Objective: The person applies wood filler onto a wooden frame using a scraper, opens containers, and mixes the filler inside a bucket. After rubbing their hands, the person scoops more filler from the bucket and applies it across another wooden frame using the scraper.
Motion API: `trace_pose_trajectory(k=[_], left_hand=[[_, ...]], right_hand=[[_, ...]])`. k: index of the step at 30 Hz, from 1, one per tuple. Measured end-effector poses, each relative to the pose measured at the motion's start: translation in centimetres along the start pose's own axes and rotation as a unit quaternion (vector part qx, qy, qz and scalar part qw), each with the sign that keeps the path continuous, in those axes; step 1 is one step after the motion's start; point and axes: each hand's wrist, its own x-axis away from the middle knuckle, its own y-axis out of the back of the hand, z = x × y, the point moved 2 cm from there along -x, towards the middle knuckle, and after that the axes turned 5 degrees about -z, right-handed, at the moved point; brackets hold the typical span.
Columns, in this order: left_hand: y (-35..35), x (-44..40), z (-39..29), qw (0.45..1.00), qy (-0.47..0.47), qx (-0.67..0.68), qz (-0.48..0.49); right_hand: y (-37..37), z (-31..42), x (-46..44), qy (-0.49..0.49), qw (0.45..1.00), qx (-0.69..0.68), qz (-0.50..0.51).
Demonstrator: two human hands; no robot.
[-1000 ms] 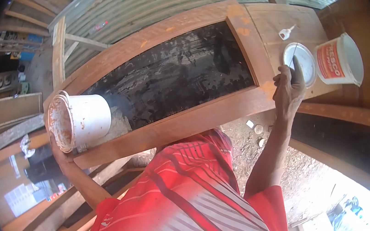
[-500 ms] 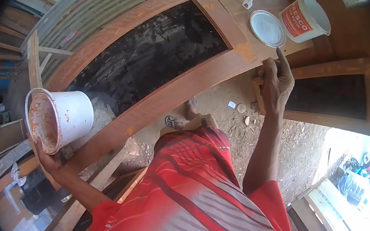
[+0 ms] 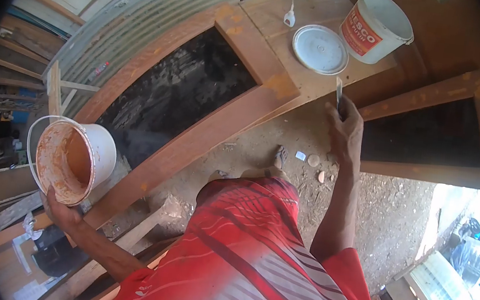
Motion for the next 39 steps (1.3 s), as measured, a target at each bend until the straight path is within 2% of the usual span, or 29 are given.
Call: trace_pose_trajectory(k=[1,4,5,8,11,14,15,18,19,22,23,27,31,34,36,37,39], left_hand=[[-1.1,0.9,-1.2,1.000,-0.014,-0.008,0.002],[-6.2,3.3,-3.9,0.998,0.006,0.046,0.034],[-8.2,4.3,-4.4,0.999,0.000,0.048,0.019],[-14.2,8.1,-6.3,0.993,0.002,0.088,0.074],[-19.9,10.6,-7.2,0.989,0.008,0.099,0.107],[-24.0,12.0,-8.0,0.968,0.070,0.171,0.169],[-25.4,12.2,-8.3,0.946,0.099,0.207,0.229],[-30.1,12.9,-9.9,0.919,0.111,0.225,0.305],[-31.9,13.8,-10.6,0.931,0.104,0.219,0.273],[-36.7,12.9,-10.8,0.917,0.052,0.199,0.342],[-38.4,12.2,-10.2,0.909,0.068,0.211,0.352],[-46.6,13.3,-10.6,0.890,-0.011,0.207,0.406],[-56.1,10.2,-6.0,0.879,0.010,0.234,0.416],[-62.6,11.8,-4.2,0.883,0.050,0.238,0.401],[-67.6,11.8,-1.7,0.866,0.018,0.265,0.423],[-69.3,12.8,-1.3,0.880,0.005,0.244,0.407],[-71.9,15.5,-0.6,0.911,-0.012,0.194,0.363]], right_hand=[[0.2,-1.2,-1.1,0.002,0.998,0.068,0.018],[-0.6,-3.8,-5.4,0.099,0.994,0.031,0.032],[-0.7,-3.7,-6.8,0.142,0.983,0.110,0.036],[-2.1,-4.0,-10.4,0.224,0.970,0.075,0.050],[-3.8,-6.3,-13.2,0.332,0.936,0.105,0.051],[-3.2,-7.3,-13.2,0.324,0.928,0.152,0.100],[-2.7,-7.6,-12.9,0.321,0.929,0.153,0.106],[-0.8,-8.2,-11.4,0.314,0.928,0.159,0.118],[-0.2,-8.4,-11.1,0.318,0.926,0.160,0.121],[0.9,-9.3,-9.9,0.318,0.922,0.182,0.125],[1.1,-9.7,-9.8,0.318,0.919,0.196,0.124],[1.6,-9.9,-9.3,0.347,0.911,0.206,0.081],[2.2,-6.9,-7.9,0.315,0.936,0.156,0.036],[3.5,-5.4,-7.4,0.275,0.956,0.100,-0.015],[4.4,-4.5,-8.1,0.237,0.968,0.069,-0.045],[5.0,-3.9,-8.8,0.264,0.959,0.077,-0.069],[6.5,-2.9,-10.1,0.222,0.971,0.074,-0.057]])
